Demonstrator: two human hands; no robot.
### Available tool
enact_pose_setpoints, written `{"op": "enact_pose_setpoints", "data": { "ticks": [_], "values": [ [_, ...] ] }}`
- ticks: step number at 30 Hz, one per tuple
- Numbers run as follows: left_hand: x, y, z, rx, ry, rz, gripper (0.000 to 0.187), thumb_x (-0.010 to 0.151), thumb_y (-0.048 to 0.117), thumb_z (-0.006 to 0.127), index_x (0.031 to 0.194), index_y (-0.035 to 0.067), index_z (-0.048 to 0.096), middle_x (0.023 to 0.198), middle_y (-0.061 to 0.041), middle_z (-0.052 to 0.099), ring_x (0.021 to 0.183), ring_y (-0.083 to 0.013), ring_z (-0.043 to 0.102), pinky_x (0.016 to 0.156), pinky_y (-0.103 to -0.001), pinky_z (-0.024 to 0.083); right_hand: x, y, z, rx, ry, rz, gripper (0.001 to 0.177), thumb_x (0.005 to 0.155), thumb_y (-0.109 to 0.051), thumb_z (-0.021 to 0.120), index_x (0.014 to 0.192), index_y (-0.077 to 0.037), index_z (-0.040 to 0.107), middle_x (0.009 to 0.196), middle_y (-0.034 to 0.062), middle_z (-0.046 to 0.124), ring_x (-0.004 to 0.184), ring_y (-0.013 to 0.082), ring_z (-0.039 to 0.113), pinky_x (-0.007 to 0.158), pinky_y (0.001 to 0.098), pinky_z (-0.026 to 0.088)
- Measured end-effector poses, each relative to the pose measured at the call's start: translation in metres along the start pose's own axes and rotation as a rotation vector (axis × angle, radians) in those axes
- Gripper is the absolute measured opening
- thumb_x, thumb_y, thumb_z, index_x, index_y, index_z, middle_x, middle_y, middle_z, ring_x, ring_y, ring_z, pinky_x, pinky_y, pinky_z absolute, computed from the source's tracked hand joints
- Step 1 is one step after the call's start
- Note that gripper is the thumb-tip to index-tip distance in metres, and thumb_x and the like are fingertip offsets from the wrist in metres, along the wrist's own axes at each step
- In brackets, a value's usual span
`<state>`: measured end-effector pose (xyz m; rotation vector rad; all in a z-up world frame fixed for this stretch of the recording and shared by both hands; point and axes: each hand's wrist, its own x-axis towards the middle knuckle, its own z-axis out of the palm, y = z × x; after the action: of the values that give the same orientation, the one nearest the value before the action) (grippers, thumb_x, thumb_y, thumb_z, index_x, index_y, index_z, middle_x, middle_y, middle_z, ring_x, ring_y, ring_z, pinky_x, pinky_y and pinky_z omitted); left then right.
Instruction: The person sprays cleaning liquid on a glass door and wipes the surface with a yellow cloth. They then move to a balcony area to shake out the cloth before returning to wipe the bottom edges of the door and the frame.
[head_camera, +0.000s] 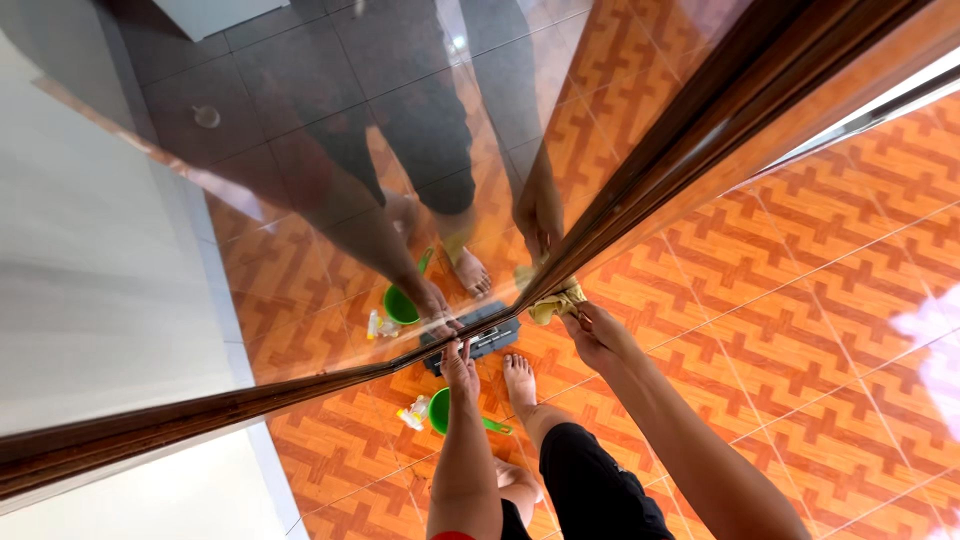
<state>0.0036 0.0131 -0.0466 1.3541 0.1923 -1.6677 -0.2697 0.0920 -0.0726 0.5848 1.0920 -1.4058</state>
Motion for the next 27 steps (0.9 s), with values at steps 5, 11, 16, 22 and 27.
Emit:
{"op": "enact_pose_setpoints", "data": {
  "ticks": [5, 11, 16, 22, 27],
  "values": [
    [0.011, -0.001, 0.001, -0.023, -0.083, 0.061, 0.051, 0.101, 0.028, 0.092, 0.15, 0.025, 0.081, 0.145, 0.006, 0.085, 0.138, -0.0225, 0.078, 0.119, -0.039, 0.05, -0.147, -0.06, 0.075, -0.081, -0.258, -0.041, 0.029, 0.116, -0.003, 0.069, 0.139, 0.014, 0.061, 0.131, 0.0241, 0.074, 0.097, 0.0165, 0.061, 0.071, 0.0234, 0.057],
    [0.019, -0.019, -0.023, -0.007, -0.06, 0.038, 0.048, 0.102, 0.029, 0.091, 0.149, 0.025, 0.08, 0.143, 0.007, 0.085, 0.144, -0.022, 0.077, 0.113, -0.047, 0.031, -0.337, -0.101, 0.156, -0.286, -0.333, -0.409, 0.025, 0.115, -0.005, 0.06, 0.138, 0.003, 0.062, 0.132, 0.0126, 0.074, 0.109, 0.0193, 0.067, 0.091, 0.0308, 0.065],
    [0.018, -0.02, -0.034, -0.003, -0.097, 0.038, 0.047, 0.104, 0.032, 0.091, 0.148, 0.023, 0.08, 0.145, 0.006, 0.084, 0.146, -0.0222, 0.076, 0.118, -0.048, 0.04, -0.317, -0.062, 0.15, -0.634, -0.244, -1.372, 0.025, 0.106, -0.003, 0.071, 0.131, 0.001, 0.069, 0.129, 0.0115, 0.076, 0.108, 0.024, 0.069, 0.093, 0.0367, 0.062],
    [0.015, -0.013, -0.017, -0.029, -0.033, 0.01, 0.05, 0.102, 0.03, 0.088, 0.15, 0.029, 0.076, 0.149, 0.006, 0.081, 0.145, -0.0219, 0.076, 0.119, -0.051, 0.037, -0.176, 0.002, 0.138, -0.859, -0.152, -2.191, 0.028, 0.096, 0.0, 0.085, 0.123, -0.001, 0.077, 0.124, 0.0103, 0.08, 0.107, 0.0297, 0.071, 0.094, 0.0439, 0.058],
    [-0.004, 0.003, 0.001, 0.024, -0.06, 0.013, 0.056, 0.101, 0.034, 0.092, 0.154, 0.028, 0.074, 0.151, 0.007, 0.079, 0.146, -0.0208, 0.074, 0.126, -0.051, 0.033, -0.103, 0.021, 0.094, -1.037, -0.182, -2.128, 0.03, 0.087, 0.004, 0.091, 0.115, -0.004, 0.084, 0.119, 0.0084, 0.081, 0.103, 0.0336, 0.071, 0.094, 0.0498, 0.054]
  ]
}}
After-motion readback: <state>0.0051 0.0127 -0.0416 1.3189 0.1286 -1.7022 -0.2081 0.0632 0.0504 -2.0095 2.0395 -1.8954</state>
